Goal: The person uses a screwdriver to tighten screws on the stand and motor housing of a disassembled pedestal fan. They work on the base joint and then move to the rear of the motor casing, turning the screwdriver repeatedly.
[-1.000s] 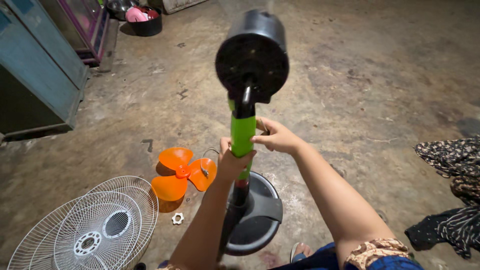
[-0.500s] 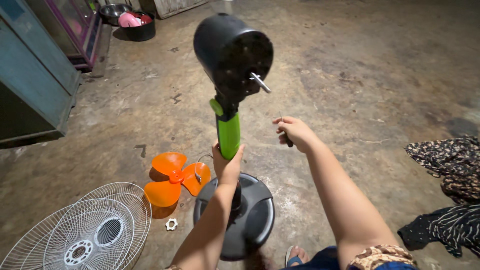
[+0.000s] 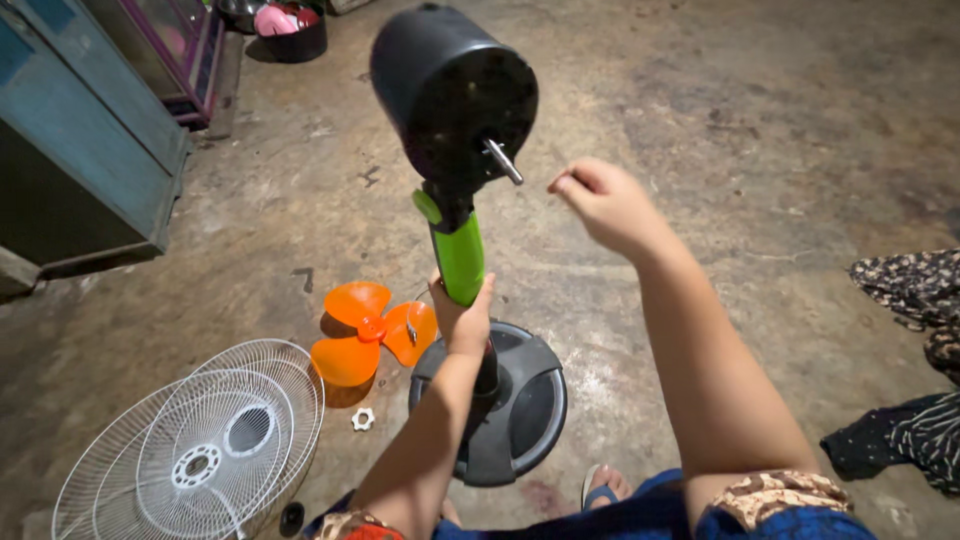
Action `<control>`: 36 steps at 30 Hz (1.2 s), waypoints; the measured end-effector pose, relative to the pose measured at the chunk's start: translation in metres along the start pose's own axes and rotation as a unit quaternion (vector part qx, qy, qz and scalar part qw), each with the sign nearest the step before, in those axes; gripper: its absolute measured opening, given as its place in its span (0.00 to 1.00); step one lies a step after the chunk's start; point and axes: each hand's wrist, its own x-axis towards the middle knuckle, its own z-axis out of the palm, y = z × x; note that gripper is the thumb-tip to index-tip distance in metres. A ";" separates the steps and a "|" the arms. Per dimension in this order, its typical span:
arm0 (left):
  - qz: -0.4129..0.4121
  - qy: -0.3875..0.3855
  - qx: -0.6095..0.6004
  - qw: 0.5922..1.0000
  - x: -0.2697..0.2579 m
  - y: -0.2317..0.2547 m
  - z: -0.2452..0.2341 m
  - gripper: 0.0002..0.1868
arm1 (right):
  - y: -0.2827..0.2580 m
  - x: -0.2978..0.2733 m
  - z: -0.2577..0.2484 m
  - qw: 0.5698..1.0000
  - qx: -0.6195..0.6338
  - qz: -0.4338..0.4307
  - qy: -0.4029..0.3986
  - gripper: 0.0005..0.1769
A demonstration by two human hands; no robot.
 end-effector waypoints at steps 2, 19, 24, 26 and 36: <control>0.001 -0.014 0.036 0.999 0.005 -0.009 -0.007 0.38 | -0.020 0.000 -0.010 0.997 0.052 0.047 0.032 0.13; 0.245 -0.292 -0.150 0.912 0.099 0.192 -0.065 0.44 | -0.078 -0.003 0.056 0.943 0.322 0.015 0.083 0.14; 0.205 -0.227 -0.094 0.947 0.082 0.184 -0.061 0.34 | -0.069 -0.008 0.052 0.944 0.311 0.009 0.110 0.11; 0.203 -0.165 -0.045 0.964 0.073 0.186 -0.057 0.31 | -0.066 -0.008 0.051 0.953 0.285 -0.010 0.107 0.10; 0.305 -0.043 0.077 0.948 0.061 0.203 -0.052 0.16 | -0.073 -0.009 0.058 0.971 0.158 -0.057 0.169 0.06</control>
